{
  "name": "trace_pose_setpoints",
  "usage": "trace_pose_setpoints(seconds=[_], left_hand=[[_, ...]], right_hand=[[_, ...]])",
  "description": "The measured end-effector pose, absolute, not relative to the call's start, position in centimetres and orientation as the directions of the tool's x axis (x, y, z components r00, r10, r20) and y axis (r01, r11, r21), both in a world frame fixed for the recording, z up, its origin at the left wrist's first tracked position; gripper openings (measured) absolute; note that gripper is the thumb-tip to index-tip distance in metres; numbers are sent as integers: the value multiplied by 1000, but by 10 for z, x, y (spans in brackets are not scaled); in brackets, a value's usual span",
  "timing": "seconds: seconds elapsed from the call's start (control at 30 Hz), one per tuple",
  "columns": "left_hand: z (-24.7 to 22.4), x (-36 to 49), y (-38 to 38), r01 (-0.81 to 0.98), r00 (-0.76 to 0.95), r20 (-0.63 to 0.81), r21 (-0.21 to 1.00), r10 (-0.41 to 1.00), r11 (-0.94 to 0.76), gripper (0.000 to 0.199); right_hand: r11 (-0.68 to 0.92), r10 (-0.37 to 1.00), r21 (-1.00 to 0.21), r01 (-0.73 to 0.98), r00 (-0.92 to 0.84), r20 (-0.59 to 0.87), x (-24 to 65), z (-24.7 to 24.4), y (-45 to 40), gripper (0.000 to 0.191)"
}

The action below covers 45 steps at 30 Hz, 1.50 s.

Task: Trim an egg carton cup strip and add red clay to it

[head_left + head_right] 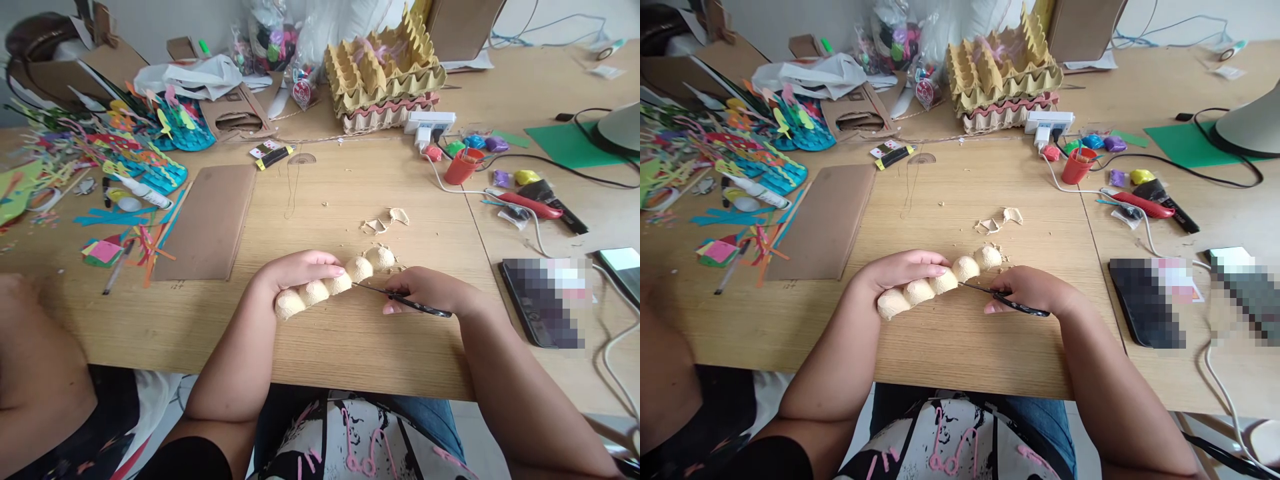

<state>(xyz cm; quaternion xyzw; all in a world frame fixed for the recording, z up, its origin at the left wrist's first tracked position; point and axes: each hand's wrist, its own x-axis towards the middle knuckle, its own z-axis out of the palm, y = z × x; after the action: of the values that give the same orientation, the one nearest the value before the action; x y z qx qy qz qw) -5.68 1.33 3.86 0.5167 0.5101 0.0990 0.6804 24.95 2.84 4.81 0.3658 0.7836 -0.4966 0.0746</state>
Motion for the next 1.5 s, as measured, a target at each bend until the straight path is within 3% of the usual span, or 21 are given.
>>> trace_pose_setpoints(seconds=[0.63,0.8,0.97,1.03,1.13,1.2,1.3,1.5], left_hand=[[34,-54,15,407,405,-564,816,719,411,47],[38,-49,12,283,374,-516,855,771,434,48],[37,-46,11,49,280,-384,921,880,386,47],[35,-41,13,-66,233,-289,948,928,312,46],[33,-31,12,-168,231,-221,950,948,262,50],[33,-22,8,-159,254,-218,951,942,263,52],[33,-8,2,-97,304,-231,958,924,271,53],[29,8,-6,-61,370,-192,971,909,230,52]], right_hand=[[328,591,-559,761,-627,-507,238,50,22,38],[275,545,-673,687,-688,-480,254,55,23,52],[205,560,-881,428,-789,-253,270,63,24,52],[119,697,-947,298,-705,-134,267,59,24,51],[20,940,-997,80,-341,-8,252,44,25,47],[14,987,-999,-38,-157,19,241,33,25,50],[11,996,-998,-59,-90,17,228,26,22,50],[35,991,-999,-24,-129,38,218,31,12,42]])
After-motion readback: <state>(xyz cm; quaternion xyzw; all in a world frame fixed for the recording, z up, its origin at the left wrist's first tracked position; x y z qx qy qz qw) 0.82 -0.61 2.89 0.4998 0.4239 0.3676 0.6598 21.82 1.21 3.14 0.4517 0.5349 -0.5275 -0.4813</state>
